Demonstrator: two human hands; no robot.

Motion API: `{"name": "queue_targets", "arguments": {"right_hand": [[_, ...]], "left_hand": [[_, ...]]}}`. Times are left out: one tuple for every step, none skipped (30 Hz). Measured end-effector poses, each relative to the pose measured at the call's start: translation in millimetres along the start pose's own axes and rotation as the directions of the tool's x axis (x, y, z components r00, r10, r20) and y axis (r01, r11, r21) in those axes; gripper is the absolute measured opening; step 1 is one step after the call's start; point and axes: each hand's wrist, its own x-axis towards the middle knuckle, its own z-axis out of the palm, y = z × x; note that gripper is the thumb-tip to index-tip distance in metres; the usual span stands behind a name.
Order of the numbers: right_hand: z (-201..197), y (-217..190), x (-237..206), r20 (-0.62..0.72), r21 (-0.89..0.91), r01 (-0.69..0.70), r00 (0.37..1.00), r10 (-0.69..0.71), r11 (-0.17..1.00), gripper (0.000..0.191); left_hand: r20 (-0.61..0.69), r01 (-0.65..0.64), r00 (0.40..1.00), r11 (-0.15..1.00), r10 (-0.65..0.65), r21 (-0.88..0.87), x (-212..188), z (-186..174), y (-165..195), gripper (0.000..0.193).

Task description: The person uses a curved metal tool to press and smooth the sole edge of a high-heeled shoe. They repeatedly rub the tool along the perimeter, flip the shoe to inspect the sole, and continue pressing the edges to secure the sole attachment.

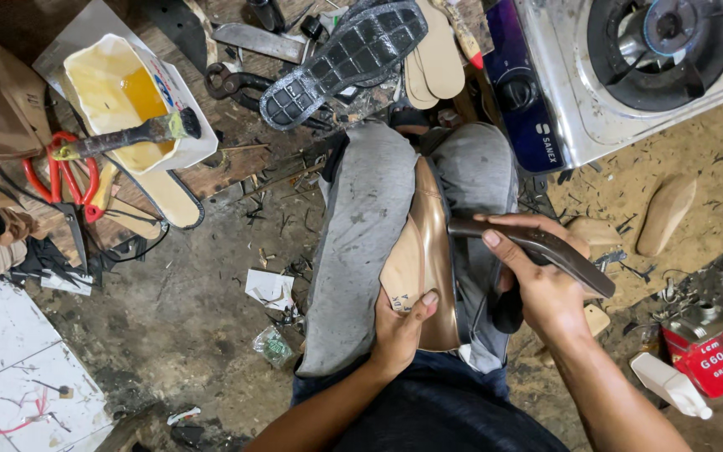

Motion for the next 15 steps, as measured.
{"name": "queue_targets", "arguments": {"right_hand": [[-0.5, -2.6, 2.9, 0.010, -0.055, -0.021, 1.000, 0.022, 0.998, 0.022], [-0.9, -5.3, 6.0, 0.018, -0.108, -0.044, 0.999, 0.046, 0.993, 0.023], [-1.1, -8.0, 9.2, 0.025, -0.161, -0.065, 0.997, 0.070, 0.985, 0.023], [-1.2, -11.1, 11.9, 0.053, -0.145, -0.013, 0.998, 0.021, 0.989, 0.023], [-1.2, -14.6, 14.7, 0.078, -0.129, 0.038, 0.997, -0.028, 0.991, 0.023], [-1.5, -18.5, 16.9, 0.104, -0.112, 0.091, 0.991, -0.080, 0.990, 0.022], [-1.5, -22.6, 18.9, 0.118, -0.132, 0.105, 0.989, -0.090, 0.986, 0.022], [-2.2, -27.0, 21.2, 0.133, -0.150, 0.124, 0.986, -0.104, 0.981, 0.022], [-2.3, -31.1, 23.0, 0.150, -0.166, 0.146, 0.981, -0.121, 0.975, 0.023], [-2.9, -35.0, 25.4, 0.171, -0.171, 0.149, 0.978, -0.120, 0.974, 0.022], [-3.5, -38.1, 27.4, 0.191, -0.175, 0.154, 0.974, -0.120, 0.973, 0.022], [-4.2, -40.7, 29.8, 0.215, -0.179, 0.160, 0.969, -0.120, 0.971, 0.022], [-4.5, -42.0, 31.9, 0.227, -0.195, 0.154, 0.968, -0.108, 0.969, 0.021], [-5.7, -43.1, 34.8, 0.234, -0.213, 0.151, 0.967, -0.100, 0.965, 0.021], [-6.9, -43.6, 38.6, 0.247, -0.231, 0.150, 0.965, -0.091, 0.961, 0.020]], "left_hand": [[0.009, 0.011, 1.000, 1.000, -0.011, -0.012, 0.0, -0.8, 0.0, 0.066], [0.018, 0.024, 1.000, 0.999, -0.023, -0.022, -0.4, -2.0, -0.2, 0.065], [0.028, 0.037, 0.999, 0.999, -0.036, -0.030, -0.3, -3.6, -0.7, 0.064], [0.034, 0.021, 0.999, 1.000, -0.020, -0.018, -0.3, -5.2, -1.7, 0.064], [0.042, 0.007, 0.999, 1.000, -0.007, -0.007, 0.1, -6.9, -3.2, 0.063], [0.051, -0.010, 0.999, 1.000, 0.010, 0.003, -0.2, -8.1, -5.4, 0.063], [0.048, 0.001, 0.999, 1.000, 0.000, -0.009, -0.2, -9.2, -7.9, 0.062], [0.048, 0.007, 0.999, 1.000, -0.006, -0.021, 1.5, -9.7, -10.6, 0.062], [0.047, 0.010, 0.999, 0.999, -0.008, -0.031, 3.2, -10.6, -12.9, 0.062], [0.040, 0.002, 0.999, 1.000, -0.001, -0.028, 3.9, -10.7, -15.6, 0.060], [0.036, -0.006, 0.999, 1.000, 0.007, -0.024, 5.1, -10.7, -17.9, 0.059], [0.027, -0.017, 0.999, 1.000, 0.018, -0.020, 5.3, -10.8, -19.5, 0.057], [0.030, -0.019, 0.999, 0.999, 0.020, -0.038, 3.7, -11.8, -20.4, 0.057], [0.040, -0.022, 0.999, 0.998, 0.024, -0.056, 4.4, -11.6, -20.9, 0.057], [0.044, -0.027, 0.999, 0.997, 0.030, -0.076, 4.2, -11.6, -21.1, 0.057]]}}
